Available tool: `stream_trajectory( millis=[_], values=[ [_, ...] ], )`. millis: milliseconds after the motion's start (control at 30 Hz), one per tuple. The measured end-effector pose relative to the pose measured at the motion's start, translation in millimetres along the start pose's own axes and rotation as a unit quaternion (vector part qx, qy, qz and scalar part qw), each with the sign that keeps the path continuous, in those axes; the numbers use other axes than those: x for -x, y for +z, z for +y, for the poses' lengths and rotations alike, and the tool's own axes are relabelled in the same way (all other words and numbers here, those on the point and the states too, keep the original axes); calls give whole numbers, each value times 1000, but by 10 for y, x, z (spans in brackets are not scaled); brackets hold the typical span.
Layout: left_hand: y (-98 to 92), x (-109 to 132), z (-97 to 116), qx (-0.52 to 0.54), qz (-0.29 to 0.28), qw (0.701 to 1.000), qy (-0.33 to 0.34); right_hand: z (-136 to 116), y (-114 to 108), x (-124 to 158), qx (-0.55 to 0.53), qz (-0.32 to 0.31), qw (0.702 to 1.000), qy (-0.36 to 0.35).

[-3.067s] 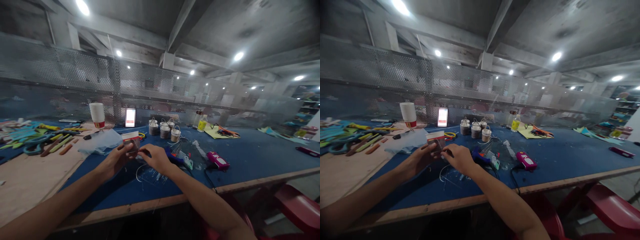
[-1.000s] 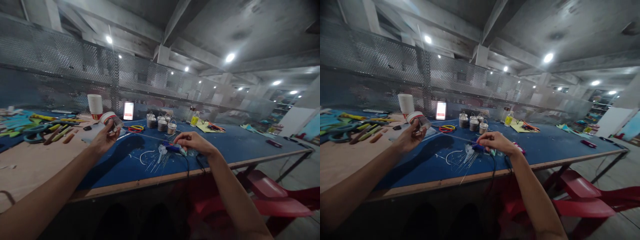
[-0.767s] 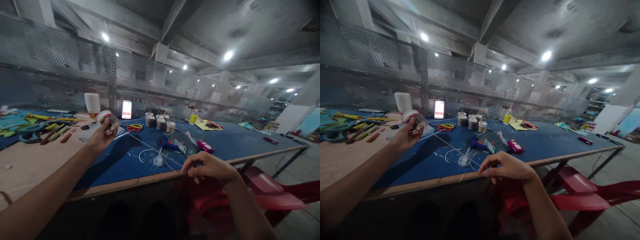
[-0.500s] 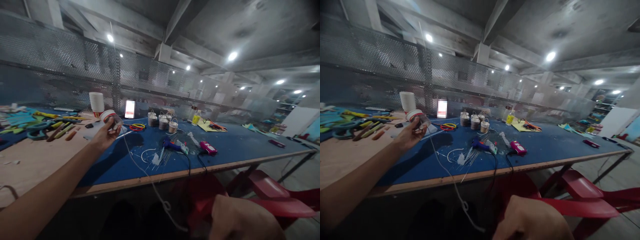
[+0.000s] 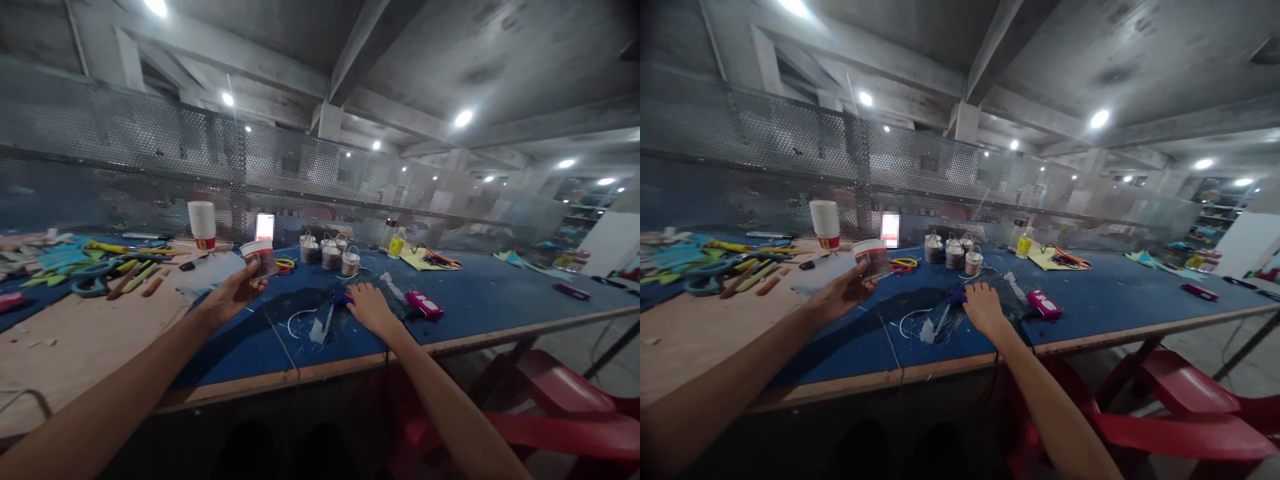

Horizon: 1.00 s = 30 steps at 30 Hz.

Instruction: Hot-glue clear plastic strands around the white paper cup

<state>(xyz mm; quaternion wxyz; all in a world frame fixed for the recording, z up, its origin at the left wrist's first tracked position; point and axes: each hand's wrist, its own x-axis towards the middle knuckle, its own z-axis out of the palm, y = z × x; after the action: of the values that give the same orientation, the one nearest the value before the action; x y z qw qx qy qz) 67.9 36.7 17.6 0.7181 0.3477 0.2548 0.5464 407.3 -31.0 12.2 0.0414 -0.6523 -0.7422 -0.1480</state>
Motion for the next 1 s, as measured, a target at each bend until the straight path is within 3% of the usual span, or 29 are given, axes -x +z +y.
stream_trajectory(
  millis=[133, 267, 333, 433, 533, 600, 700, 867, 1000],
  values=[
    [61, 43, -1, -28, 22, 999, 10, -37, 98, -89, 45, -35, 998, -10],
    [105, 78, 3, -45, 15, 999, 5, -52, 125, -111, 41, -21, 999, -12],
    [103, 88, 4, -54, 12, 998, 4, -28, 130, -113, 6, 3, 1000, 14],
    [77, 87, -2, -61, 7, 998, 13, 47, 102, -145, -153, 66, 986, 29],
    [45, 64, -16, -61, -4, 998, 20, 60, 10, -248, -366, 110, 924, 28],
    [28, 37, -28, -64, -12, 998, 22, -24, -77, -347, -489, 96, 866, 33],
    [-6, -17, -48, -79, -19, 996, 30, -275, -217, -502, -627, 77, 775, -15],
    [-93, -104, -64, -101, -10, 994, 44, -725, -340, -702, -663, 82, 741, -68],
    [-126, -116, -56, -110, -9, 992, 59, -910, -229, -774, -692, 94, 704, -126]
  ],
)
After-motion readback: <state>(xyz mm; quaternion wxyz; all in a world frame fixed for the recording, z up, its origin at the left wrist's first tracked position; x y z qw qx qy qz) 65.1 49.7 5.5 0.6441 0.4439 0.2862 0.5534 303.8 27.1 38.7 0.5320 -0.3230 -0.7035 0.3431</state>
